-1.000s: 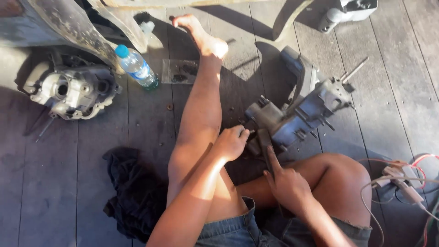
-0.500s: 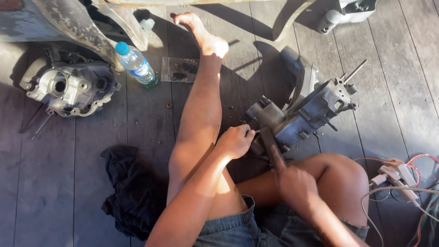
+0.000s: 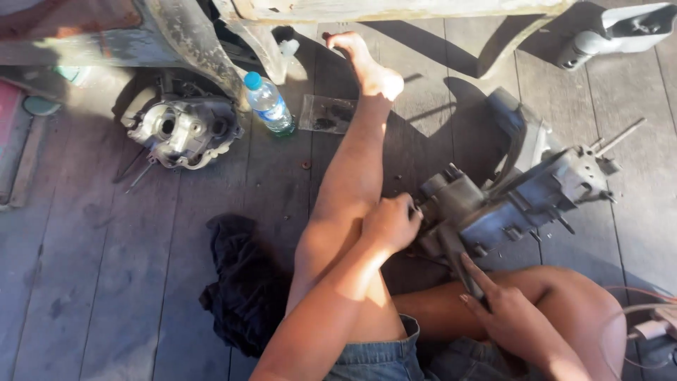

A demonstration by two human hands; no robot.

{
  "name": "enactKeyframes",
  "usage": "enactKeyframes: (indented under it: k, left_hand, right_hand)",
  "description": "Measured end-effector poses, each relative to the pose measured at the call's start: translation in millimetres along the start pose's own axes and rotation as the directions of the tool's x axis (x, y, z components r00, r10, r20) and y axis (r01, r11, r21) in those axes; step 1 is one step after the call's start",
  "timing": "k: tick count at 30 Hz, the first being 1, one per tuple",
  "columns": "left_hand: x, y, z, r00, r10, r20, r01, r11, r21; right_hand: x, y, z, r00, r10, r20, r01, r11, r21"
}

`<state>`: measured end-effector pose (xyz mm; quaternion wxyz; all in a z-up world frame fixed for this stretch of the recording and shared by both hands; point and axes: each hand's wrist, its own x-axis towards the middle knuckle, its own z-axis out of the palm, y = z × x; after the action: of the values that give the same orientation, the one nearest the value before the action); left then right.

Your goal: Filing the edges of a metal engine component and brushing away the metal shavings.

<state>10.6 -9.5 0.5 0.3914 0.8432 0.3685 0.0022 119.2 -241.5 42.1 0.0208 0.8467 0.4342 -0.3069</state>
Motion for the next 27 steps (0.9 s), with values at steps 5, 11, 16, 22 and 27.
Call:
enactKeyframes:
  k: [5,11,16,22,27]
  left_hand:
    - [45.3,-5.7,11.2,0.985,-0.055,-0.164,0.069,0.995,0.077]
    - [-13.0,12.7,-32.7,0.999,0.034,0.009,-0.031,0.971,-0.239]
    - [-81.2,56.9,-11.4,0.963,0.233,0.136,-0.058,0.671,-0.739]
    - [-68.1,64.9,3.8,0.941,0.257,-0.219,-0.296,0.318,-0.901]
    - [-31.2,63.7,-18.0,0.994,-0.047,-0.096,-0.031,0.733,-0.68]
  right_hand:
    - [4.3,18.9,23.1,0.999,-0.024,-0.04,0.039,0.897,0.441]
    - [-2.2,28.6,37.0,0.936,-0.27,-0.227,0.254,0.07,0.965]
    - [-10.6,-9.2,0.5,0.951,-0.262,-0.167,0.131,-0.148,0.98]
    - [-14.1,-36.7,-56.5,0.749,-0.04,-0.661,0.338,0.881,0.33]
    - [16.0,10.0,-97.6,0.272,0.012,-0.962,0.342,0.934,0.108]
